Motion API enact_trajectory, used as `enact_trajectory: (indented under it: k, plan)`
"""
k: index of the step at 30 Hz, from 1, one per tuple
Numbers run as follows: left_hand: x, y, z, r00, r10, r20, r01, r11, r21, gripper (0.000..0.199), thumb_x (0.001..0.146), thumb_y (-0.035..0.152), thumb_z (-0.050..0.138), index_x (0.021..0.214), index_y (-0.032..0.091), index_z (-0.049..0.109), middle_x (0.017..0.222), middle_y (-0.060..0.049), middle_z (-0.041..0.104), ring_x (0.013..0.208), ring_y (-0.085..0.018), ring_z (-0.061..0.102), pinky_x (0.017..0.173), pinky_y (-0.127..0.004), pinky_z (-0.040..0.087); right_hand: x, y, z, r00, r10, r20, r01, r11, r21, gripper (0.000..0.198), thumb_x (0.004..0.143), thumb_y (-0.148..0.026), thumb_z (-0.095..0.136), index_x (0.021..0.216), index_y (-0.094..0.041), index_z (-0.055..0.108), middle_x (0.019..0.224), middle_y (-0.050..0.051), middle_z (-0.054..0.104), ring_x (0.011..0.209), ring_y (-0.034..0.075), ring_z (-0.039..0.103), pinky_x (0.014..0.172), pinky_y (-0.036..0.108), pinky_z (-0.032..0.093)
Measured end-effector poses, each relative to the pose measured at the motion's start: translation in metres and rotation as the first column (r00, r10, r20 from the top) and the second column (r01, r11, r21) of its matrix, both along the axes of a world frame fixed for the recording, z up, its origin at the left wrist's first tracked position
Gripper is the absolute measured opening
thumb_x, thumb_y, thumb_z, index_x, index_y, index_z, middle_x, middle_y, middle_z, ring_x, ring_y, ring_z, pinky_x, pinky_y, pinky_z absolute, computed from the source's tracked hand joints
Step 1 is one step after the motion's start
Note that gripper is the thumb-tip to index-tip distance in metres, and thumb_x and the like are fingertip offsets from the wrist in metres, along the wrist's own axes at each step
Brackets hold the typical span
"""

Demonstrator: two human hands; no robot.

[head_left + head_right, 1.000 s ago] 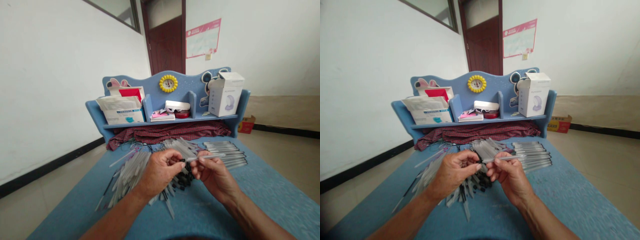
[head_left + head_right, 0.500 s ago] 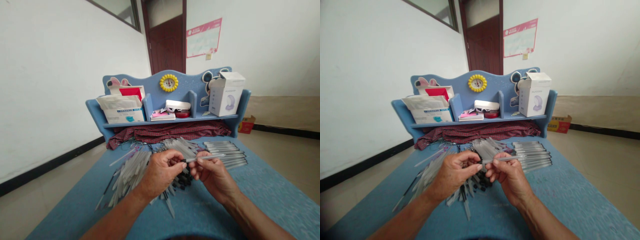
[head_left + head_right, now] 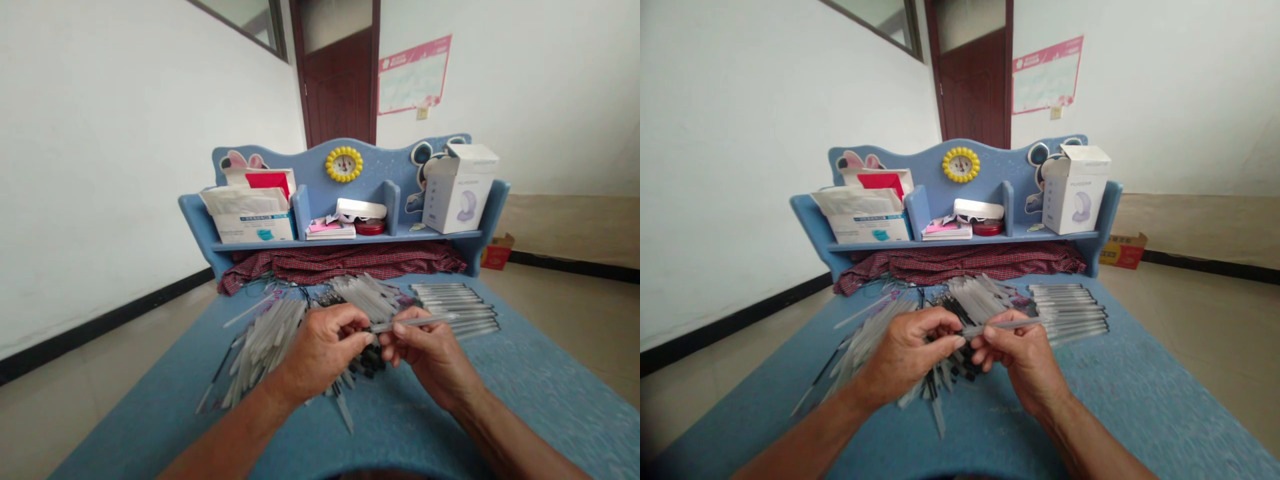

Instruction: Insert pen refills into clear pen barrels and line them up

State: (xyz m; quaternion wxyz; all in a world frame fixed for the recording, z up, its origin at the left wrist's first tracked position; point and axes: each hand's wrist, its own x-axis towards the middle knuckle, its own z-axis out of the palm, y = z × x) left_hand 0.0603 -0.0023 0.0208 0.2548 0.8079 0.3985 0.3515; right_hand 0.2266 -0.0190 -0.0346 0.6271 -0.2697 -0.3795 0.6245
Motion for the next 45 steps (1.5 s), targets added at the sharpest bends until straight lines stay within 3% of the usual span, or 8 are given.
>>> enact_trajectory:
  k: [6, 13, 19, 26, 32, 36, 41, 45]
  plan:
    - [-0.004, 0.001, -0.005, 0.993, -0.041, -0.114, 0.069, 0.964, 0.258, 0.007, 0.075, 0.009, 0.059, 0.075, 0.015, 0.061, 0.068, 0.000, 0.061, 0.064, -0.011, 0.057, 0.060, -0.021, 0.042, -0.001, 0.000, -0.001, 0.999, -0.004, 0.040, 0.004, 1.000, -0.011, 0.020, 0.068, -0.028, 0.075, 0.066, -0.014, 0.061, 0.063, 0.007, 0.071, 0.047, 0.014, 0.062, 0.042, 0.021, 0.045]
    - [-0.004, 0.002, -0.017, 0.973, -0.073, -0.220, 0.186, 0.809, 0.557, 0.010, 0.084, 0.011, 0.052, 0.082, 0.014, 0.061, 0.072, -0.004, 0.063, 0.069, -0.014, 0.056, 0.066, -0.025, 0.044, -0.002, 0.001, -0.005, 0.998, -0.037, 0.056, 0.040, 0.998, -0.053, 0.030, 0.072, -0.034, 0.071, 0.058, -0.015, 0.054, 0.047, 0.003, 0.064, 0.034, 0.009, 0.052, 0.034, 0.017, 0.038]
    - [0.002, 0.002, -0.020, 0.994, -0.027, 0.109, 0.011, 0.990, 0.142, 0.022, 0.073, 0.018, 0.067, 0.095, 0.015, 0.062, 0.076, 0.000, 0.063, 0.068, -0.011, 0.060, 0.065, -0.021, 0.048, -0.001, 0.003, -0.005, 0.999, -0.038, 0.019, 0.040, 0.996, -0.081, 0.030, 0.071, -0.035, 0.072, 0.058, -0.016, 0.053, 0.046, 0.001, 0.062, 0.033, 0.009, 0.051, 0.034, 0.017, 0.037]
    - [0.001, 0.003, -0.011, 0.988, -0.020, 0.150, 0.062, 0.958, -0.281, 0.023, 0.081, 0.033, 0.055, 0.075, 0.012, 0.063, 0.062, 0.000, 0.060, 0.052, -0.008, 0.052, 0.050, -0.019, 0.041, 0.001, 0.003, -0.002, 0.998, -0.055, 0.009, 0.056, 0.996, -0.075, 0.029, 0.070, -0.035, 0.073, 0.059, -0.016, 0.053, 0.046, 0.001, 0.062, 0.033, 0.009, 0.050, 0.034, 0.017, 0.037]
    - [0.003, 0.002, -0.013, 0.969, -0.005, 0.248, 0.090, 0.938, -0.334, 0.013, 0.071, 0.024, 0.064, 0.075, 0.012, 0.061, 0.062, 0.002, 0.060, 0.054, -0.008, 0.052, 0.051, -0.019, 0.041, 0.000, 0.002, -0.003, 0.997, -0.059, 0.051, 0.062, 0.996, -0.060, 0.031, 0.070, -0.034, 0.072, 0.057, -0.015, 0.053, 0.046, 0.001, 0.062, 0.033, 0.008, 0.050, 0.035, 0.017, 0.037]
    - [0.005, 0.001, -0.013, 0.950, 0.019, 0.311, 0.097, 0.931, -0.353, 0.034, 0.064, 0.024, 0.072, 0.094, 0.013, 0.060, 0.071, 0.001, 0.063, 0.062, -0.009, 0.055, 0.058, -0.020, 0.044, 0.000, 0.002, -0.002, 0.997, -0.070, 0.041, 0.073, 0.996, -0.060, 0.030, 0.071, -0.034, 0.072, 0.057, -0.016, 0.053, 0.046, 0.001, 0.062, 0.033, 0.008, 0.050, 0.035, 0.017, 0.036]
    - [0.004, 0.003, -0.010, 0.988, -0.018, 0.153, 0.078, 0.914, -0.399, 0.029, 0.081, 0.035, 0.052, 0.063, 0.012, 0.059, 0.054, 0.000, 0.057, 0.044, -0.006, 0.046, 0.045, -0.020, 0.036, 0.000, 0.002, -0.002, 0.995, -0.070, 0.066, 0.075, 0.994, -0.077, 0.031, 0.070, -0.035, 0.072, 0.057, -0.015, 0.053, 0.045, 0.000, 0.061, 0.032, 0.008, 0.049, 0.034, 0.017, 0.036]
    - [0.005, 0.004, -0.012, 0.968, 0.006, 0.250, 0.101, 0.906, -0.411, 0.017, 0.069, 0.026, 0.066, 0.078, 0.013, 0.060, 0.062, 0.002, 0.060, 0.052, -0.008, 0.052, 0.050, -0.019, 0.040, 0.000, 0.002, -0.002, 0.994, -0.063, 0.092, 0.071, 0.994, -0.085, 0.032, 0.070, -0.036, 0.072, 0.055, -0.015, 0.053, 0.045, 0.001, 0.061, 0.032, 0.008, 0.049, 0.034, 0.017, 0.036]
